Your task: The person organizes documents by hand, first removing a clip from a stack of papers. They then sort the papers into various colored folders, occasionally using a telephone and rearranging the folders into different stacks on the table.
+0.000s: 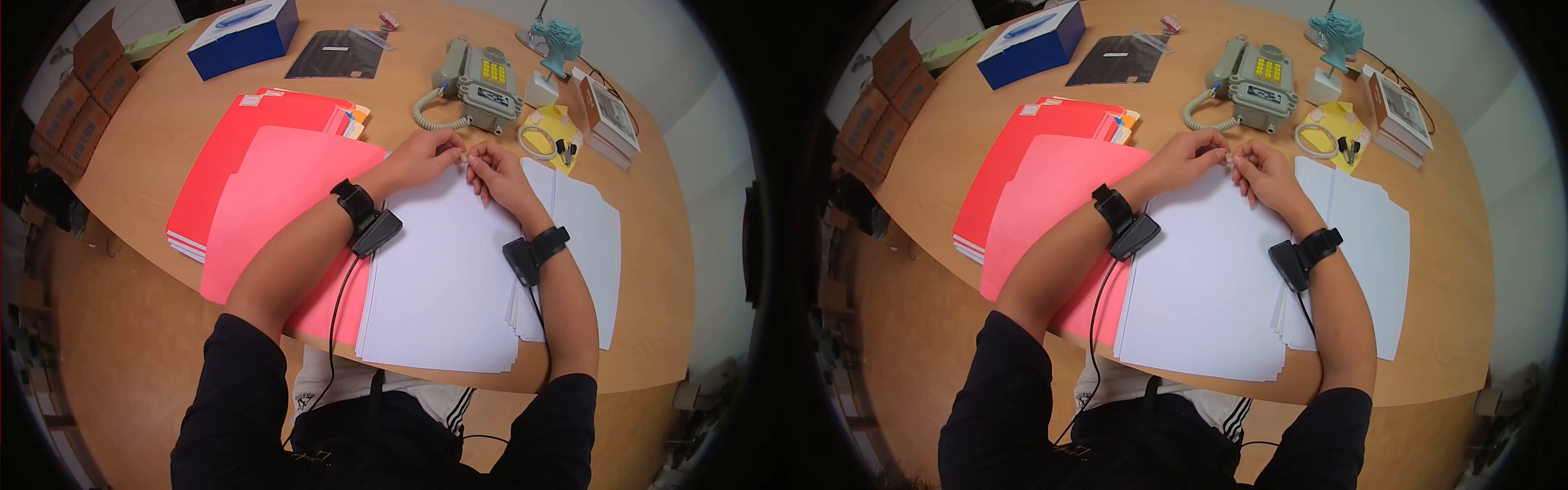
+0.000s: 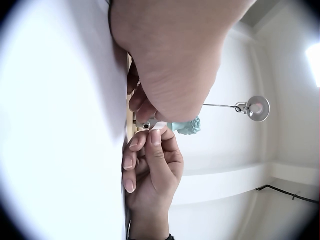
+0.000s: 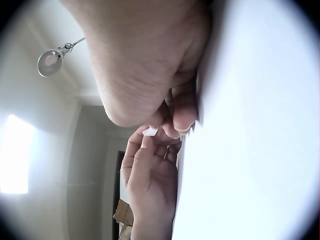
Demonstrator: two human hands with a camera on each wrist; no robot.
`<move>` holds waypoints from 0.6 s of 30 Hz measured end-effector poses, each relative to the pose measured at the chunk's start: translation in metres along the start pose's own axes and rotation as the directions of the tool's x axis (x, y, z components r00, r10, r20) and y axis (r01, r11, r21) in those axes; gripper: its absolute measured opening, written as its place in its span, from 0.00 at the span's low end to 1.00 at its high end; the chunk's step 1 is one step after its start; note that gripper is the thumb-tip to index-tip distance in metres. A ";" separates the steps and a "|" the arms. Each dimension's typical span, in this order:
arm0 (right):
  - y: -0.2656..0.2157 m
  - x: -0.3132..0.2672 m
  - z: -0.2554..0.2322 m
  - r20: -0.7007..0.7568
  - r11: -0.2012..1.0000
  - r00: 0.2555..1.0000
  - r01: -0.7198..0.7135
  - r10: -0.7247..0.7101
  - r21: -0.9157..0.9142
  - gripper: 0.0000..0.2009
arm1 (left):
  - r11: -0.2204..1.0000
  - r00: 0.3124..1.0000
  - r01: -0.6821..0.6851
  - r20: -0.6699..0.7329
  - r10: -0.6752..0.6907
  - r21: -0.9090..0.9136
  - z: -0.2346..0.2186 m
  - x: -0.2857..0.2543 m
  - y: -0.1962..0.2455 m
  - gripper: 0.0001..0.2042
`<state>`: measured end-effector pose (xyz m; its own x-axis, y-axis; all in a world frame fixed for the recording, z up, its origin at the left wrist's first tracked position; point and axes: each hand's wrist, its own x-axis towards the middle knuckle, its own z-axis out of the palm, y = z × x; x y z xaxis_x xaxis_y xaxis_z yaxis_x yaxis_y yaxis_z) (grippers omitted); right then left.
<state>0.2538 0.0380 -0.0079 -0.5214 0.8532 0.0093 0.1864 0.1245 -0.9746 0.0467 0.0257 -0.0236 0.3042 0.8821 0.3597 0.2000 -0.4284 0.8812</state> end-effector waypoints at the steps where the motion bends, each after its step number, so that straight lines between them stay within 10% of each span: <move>1: 0.000 0.000 0.000 -0.001 1.000 1.000 0.000 0.000 0.000 0.05 | 1.000 1.000 0.013 0.010 -0.013 0.000 -0.001 0.000 0.001 0.09; 18: 0.003 0.001 0.001 -0.020 0.996 0.999 0.050 -0.049 0.074 0.06 | 1.000 0.996 0.009 0.086 -0.011 0.018 -0.003 0.002 -0.003 0.10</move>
<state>0.2532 0.0390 -0.0105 -0.5131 0.8561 0.0613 0.0975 0.1291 -0.9868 0.0441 0.0289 -0.0244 0.3814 0.8665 0.3222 0.2196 -0.4235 0.8789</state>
